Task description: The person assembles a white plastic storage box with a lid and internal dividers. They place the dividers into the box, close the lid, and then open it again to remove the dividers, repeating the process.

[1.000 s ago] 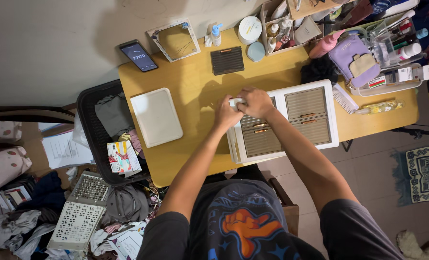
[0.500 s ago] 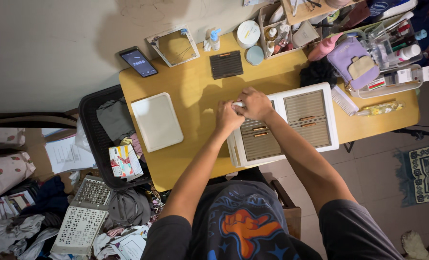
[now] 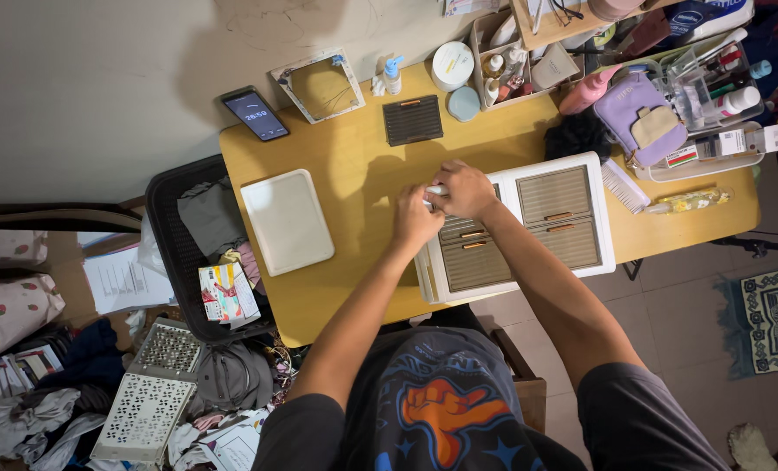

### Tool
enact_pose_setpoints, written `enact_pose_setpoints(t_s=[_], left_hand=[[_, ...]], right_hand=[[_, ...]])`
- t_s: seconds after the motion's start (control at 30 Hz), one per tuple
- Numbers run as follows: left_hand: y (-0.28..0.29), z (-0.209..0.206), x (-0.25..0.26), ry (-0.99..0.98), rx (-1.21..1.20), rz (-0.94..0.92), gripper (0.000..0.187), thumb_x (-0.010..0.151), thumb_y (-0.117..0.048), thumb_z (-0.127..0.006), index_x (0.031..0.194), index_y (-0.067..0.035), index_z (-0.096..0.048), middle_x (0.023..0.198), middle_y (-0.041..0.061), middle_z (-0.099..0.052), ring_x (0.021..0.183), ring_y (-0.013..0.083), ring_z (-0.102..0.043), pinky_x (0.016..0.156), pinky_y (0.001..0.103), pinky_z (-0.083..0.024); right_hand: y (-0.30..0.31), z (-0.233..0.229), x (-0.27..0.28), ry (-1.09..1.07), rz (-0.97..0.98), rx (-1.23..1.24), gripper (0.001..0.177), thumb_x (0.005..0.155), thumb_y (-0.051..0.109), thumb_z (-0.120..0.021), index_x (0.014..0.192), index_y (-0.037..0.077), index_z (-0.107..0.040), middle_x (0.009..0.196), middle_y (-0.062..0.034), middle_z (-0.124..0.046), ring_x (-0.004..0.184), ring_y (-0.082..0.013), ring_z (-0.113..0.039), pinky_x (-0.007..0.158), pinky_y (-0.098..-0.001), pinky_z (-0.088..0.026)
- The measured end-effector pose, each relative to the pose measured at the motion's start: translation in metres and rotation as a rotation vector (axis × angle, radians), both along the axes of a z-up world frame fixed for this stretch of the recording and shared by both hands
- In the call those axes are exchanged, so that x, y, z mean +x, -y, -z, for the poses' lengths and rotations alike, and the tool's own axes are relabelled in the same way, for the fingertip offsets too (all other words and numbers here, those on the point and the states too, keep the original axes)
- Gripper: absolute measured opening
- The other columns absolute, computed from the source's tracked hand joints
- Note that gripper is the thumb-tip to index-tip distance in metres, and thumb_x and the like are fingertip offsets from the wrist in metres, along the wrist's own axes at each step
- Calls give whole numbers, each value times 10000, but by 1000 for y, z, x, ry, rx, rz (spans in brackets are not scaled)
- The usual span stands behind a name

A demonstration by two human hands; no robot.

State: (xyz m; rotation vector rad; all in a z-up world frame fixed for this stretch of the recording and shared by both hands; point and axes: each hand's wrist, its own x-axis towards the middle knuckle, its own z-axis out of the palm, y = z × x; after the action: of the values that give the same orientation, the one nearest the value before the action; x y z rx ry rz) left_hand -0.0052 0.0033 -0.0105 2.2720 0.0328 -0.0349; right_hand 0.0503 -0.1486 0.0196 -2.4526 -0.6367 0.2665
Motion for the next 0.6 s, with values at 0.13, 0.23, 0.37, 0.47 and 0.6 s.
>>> enact_pose_setpoints(t_s=[0.13, 0.23, 0.37, 0.47, 0.6], left_hand=[[5, -5, 2, 83, 24, 13, 292, 704, -22, -696, 994, 9, -690, 973, 204, -683, 982, 422, -629, 853, 487, -529], [2, -16, 6, 79, -27, 38, 248, 679, -9, -693, 927, -1, -705, 912, 198, -701, 909, 421, -648, 795, 488, -533], [0, -31, 8, 84, -94, 30, 248, 663, -3, -687, 909, -16, -712, 891, 196, -710, 863, 409, -674, 742, 470, -550], [0, -39, 9, 39, -107, 43, 233, 673, -8, -689, 905, -16, -711, 905, 195, -717, 870, 397, -691, 754, 453, -565], [2, -44, 9, 0, -65, 12, 230, 656, -20, -716, 886, -12, -716, 905, 200, -719, 865, 415, -686, 747, 477, -556]], right_hand=[[1, 0, -1, -18, 8, 1, 297, 802, 343, -774, 953, 89, -742, 985, -90, -688, 1020, -310, -644, 855, -440, -536], [0, -1, -2, -50, 23, 14, 297, 807, 355, -773, 965, 105, -744, 1012, -81, -692, 1026, -300, -652, 863, -438, -537], [1, -1, -2, -46, 26, -3, 298, 810, 370, -787, 973, 122, -760, 1034, -86, -692, 1051, -310, -645, 869, -449, -532], [0, -2, -1, -23, 5, 8, 285, 814, 365, -790, 980, 133, -777, 1057, -88, -692, 1059, -313, -640, 881, -455, -530], [3, -2, -2, -24, 1, 36, 288, 821, 362, -788, 986, 126, -778, 1069, -75, -694, 1059, -309, -637, 884, -456, -529]])
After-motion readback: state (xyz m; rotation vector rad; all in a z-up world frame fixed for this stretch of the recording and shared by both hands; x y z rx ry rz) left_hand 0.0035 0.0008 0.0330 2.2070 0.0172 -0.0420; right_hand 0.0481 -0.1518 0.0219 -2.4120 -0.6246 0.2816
